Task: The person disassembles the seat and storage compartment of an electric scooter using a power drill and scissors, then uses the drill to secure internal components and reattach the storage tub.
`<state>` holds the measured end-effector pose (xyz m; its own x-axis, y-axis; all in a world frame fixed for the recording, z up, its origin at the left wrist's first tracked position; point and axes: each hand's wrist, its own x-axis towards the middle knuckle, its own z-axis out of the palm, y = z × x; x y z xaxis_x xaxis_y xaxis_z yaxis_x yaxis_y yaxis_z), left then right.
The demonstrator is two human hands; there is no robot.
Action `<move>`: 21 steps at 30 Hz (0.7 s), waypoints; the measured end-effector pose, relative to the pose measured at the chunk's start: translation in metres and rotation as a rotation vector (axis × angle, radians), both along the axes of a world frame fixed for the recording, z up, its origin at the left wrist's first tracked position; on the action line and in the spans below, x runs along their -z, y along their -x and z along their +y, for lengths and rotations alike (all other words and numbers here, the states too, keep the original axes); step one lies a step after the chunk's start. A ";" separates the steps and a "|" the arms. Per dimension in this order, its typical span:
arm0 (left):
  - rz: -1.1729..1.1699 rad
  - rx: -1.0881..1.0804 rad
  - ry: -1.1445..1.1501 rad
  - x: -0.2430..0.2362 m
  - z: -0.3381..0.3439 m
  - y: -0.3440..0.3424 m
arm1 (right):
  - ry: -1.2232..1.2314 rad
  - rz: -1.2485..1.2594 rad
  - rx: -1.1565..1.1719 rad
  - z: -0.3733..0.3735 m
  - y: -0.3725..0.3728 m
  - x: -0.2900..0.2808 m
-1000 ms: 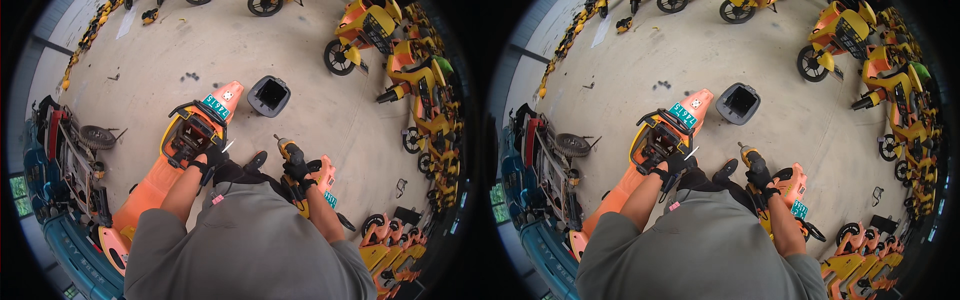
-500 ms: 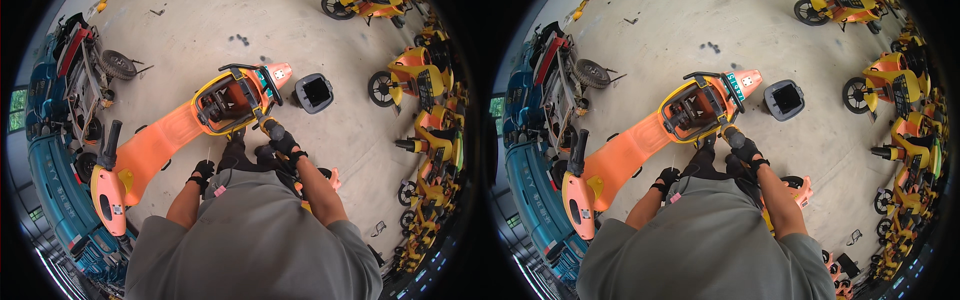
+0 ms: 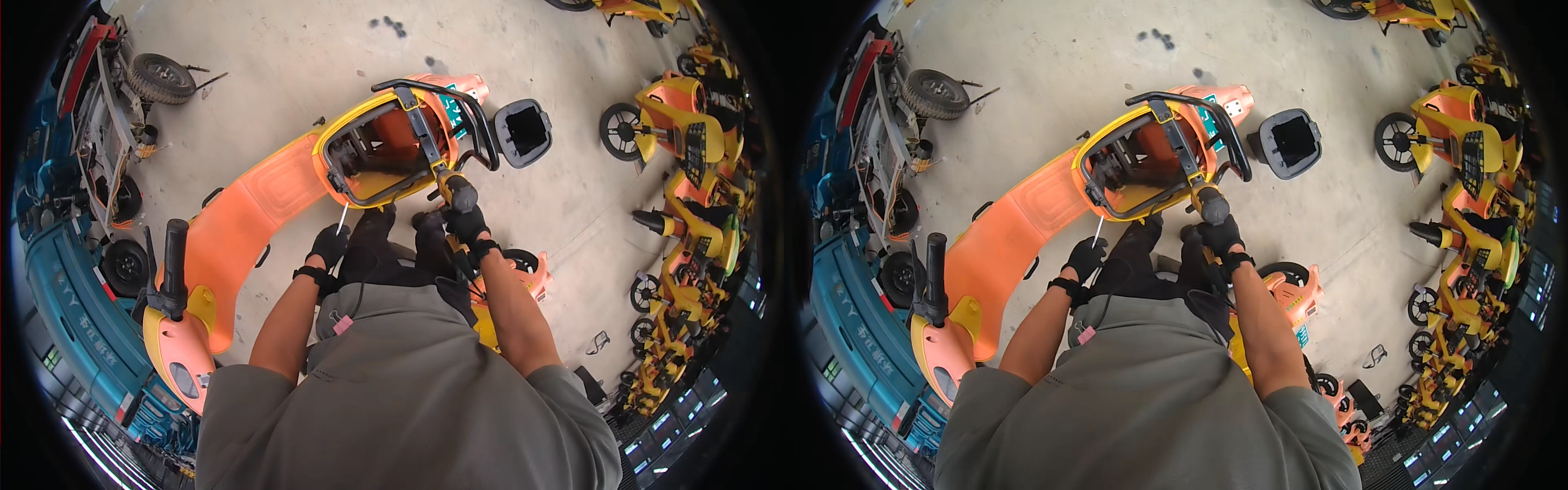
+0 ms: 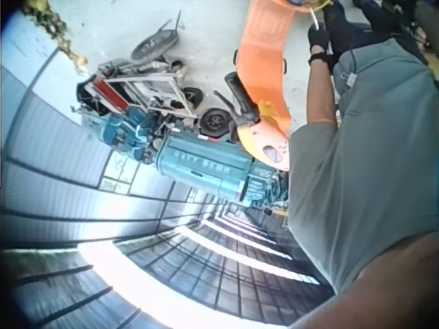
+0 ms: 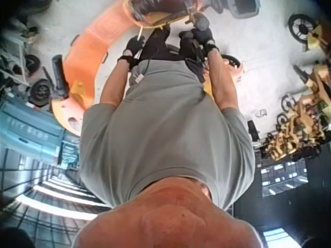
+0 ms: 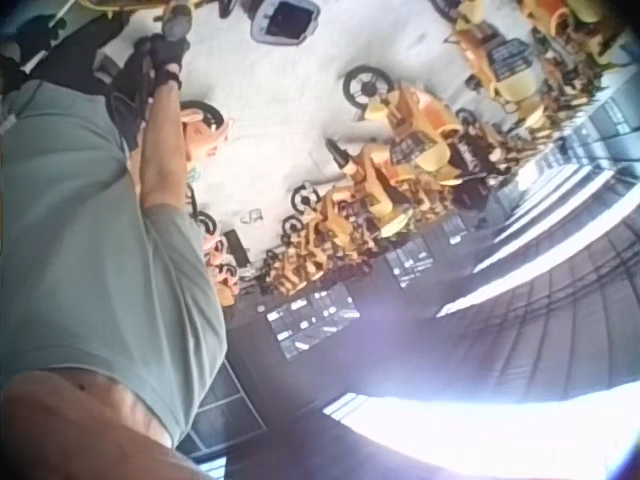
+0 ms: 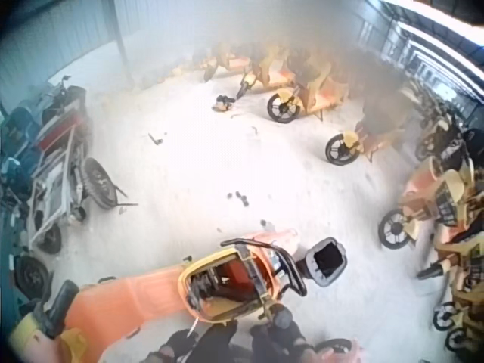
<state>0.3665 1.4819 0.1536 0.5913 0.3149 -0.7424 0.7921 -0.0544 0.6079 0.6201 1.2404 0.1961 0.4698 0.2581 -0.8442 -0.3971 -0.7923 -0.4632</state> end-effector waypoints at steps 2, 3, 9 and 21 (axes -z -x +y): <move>0.003 0.037 -0.047 0.004 0.004 -0.009 | -0.031 0.022 0.086 0.005 -0.001 -0.010; -0.025 0.064 -0.073 0.002 0.006 -0.017 | -0.016 0.047 0.091 0.008 -0.002 -0.018; -0.022 0.105 -0.068 -0.018 0.004 -0.061 | 0.016 -0.078 -0.086 0.002 0.011 0.008; -0.033 -0.013 0.172 -0.017 0.001 -0.088 | 0.128 -0.243 -0.410 0.015 -0.019 -0.028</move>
<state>0.4544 1.4824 0.1708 0.6134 0.1927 -0.7659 0.7713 0.0622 0.6334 0.6394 1.2550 0.2244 0.5390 0.3642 -0.7595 0.0666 -0.9173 -0.3926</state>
